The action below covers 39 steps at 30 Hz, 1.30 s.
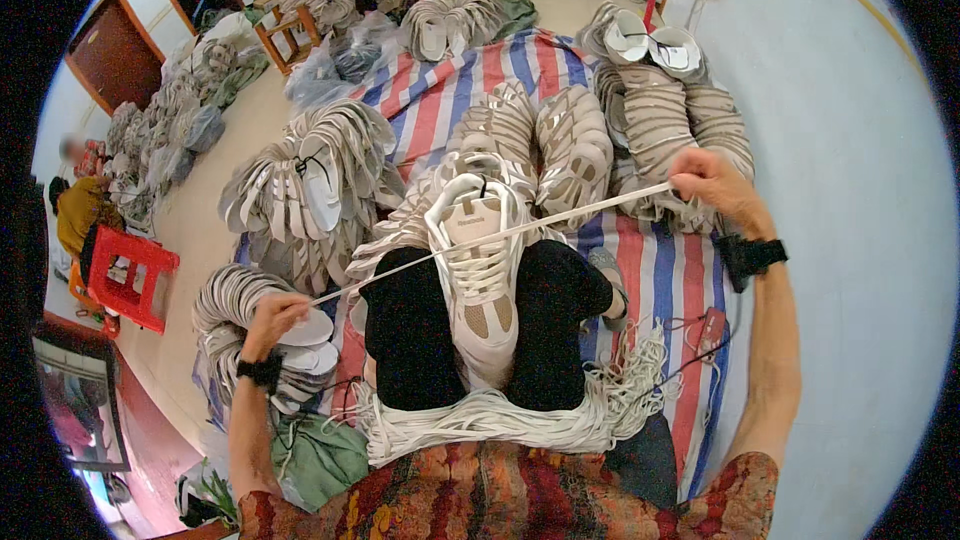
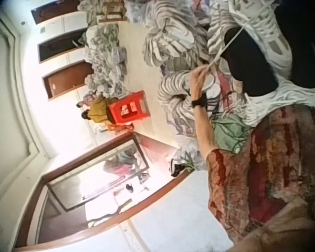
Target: The recorder is inserting laces into white shoes as part of a manufacturing process.
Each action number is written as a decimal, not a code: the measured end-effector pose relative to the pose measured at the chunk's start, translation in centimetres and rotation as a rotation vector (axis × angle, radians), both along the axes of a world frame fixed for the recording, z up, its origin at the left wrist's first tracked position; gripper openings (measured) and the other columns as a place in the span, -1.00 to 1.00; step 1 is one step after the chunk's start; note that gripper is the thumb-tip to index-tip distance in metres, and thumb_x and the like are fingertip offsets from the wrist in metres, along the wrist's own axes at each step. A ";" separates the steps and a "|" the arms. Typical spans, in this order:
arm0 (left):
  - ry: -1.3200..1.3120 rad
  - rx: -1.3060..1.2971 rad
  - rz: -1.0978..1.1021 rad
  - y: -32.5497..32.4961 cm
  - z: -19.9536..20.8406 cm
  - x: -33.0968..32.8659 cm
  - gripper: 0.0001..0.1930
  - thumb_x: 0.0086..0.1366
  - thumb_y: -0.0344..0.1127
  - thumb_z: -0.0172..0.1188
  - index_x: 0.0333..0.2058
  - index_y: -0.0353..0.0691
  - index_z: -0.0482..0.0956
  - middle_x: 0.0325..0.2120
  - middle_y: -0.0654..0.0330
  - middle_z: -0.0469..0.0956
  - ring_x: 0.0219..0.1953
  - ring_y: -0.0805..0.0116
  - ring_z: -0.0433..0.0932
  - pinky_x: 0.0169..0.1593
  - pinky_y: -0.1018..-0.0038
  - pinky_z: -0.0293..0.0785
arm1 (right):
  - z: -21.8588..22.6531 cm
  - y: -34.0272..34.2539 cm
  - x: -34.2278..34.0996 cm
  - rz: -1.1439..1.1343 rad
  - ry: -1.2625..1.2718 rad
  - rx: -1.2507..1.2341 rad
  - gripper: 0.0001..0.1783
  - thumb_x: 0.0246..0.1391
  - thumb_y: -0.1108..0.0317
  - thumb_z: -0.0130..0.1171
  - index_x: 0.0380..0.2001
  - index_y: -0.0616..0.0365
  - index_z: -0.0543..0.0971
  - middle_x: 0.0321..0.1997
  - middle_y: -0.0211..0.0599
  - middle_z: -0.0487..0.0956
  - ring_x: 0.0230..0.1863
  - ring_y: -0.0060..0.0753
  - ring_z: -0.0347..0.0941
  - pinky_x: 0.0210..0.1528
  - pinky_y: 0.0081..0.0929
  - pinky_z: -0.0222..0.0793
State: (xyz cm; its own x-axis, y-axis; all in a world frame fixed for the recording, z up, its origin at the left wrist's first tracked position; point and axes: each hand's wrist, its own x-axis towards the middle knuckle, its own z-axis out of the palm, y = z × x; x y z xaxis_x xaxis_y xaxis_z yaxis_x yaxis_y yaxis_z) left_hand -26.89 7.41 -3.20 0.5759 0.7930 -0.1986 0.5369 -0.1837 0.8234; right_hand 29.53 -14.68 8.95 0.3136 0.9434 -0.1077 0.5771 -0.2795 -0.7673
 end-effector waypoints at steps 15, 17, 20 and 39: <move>0.340 1.076 0.352 -1.3 -4.1 -7.6 -0.90 0.16 -0.42 0.04 -0.38 -0.27 0.51 -0.59 0.02 0.41 -0.49 0.08 0.42 -0.39 0.30 0.30 | -2.9 -10.7 5.5 -0.364 -1.384 0.484 -0.87 -0.04 0.44 0.07 -0.36 0.13 0.51 -0.52 -0.27 0.47 -0.53 -0.22 0.33 -0.43 -0.34 0.25; 0.339 1.003 0.415 -1.3 -5.0 -7.5 -0.88 0.19 -0.40 0.02 -0.37 -0.28 0.52 -0.56 0.00 0.45 -0.49 0.07 0.44 -0.38 0.30 0.31 | -3.9 -12.2 4.4 -0.473 -1.324 0.510 -0.87 -0.06 0.44 0.07 -0.37 0.13 0.51 -0.51 -0.25 0.46 -0.52 -0.21 0.33 -0.42 -0.31 0.25; 0.374 0.890 0.414 -0.2 -4.9 -6.8 -0.85 0.18 -0.39 0.01 -0.33 -0.30 0.52 -0.44 0.00 0.53 -0.42 0.08 0.49 -0.32 0.38 0.36 | -5.9 -13.9 1.9 -0.622 -1.204 0.570 -0.85 -0.11 0.46 0.09 -0.37 0.15 0.51 -0.48 -0.24 0.45 -0.48 -0.18 0.34 -0.36 -0.28 0.27; -0.579 -0.054 0.101 -3.9 4.1 19.8 -0.76 0.17 -0.48 0.05 -0.17 -0.40 0.42 -0.53 0.19 0.53 -0.66 0.65 0.34 -0.64 0.76 0.13 | -14.0 4.4 -13.6 -0.063 0.560 0.313 -0.82 0.03 0.42 0.03 -0.35 0.32 0.50 -0.51 -0.33 0.55 -0.58 -0.59 0.40 -0.51 -0.65 0.31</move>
State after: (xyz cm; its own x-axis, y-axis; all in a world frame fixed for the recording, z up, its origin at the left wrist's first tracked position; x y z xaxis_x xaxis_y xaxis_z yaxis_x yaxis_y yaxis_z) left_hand -7.07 3.50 0.86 0.5251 0.8469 0.0840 0.0095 -0.1045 0.9945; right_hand 15.91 -10.33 -5.01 0.3461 0.9382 0.0064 0.0553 -0.0136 -0.9984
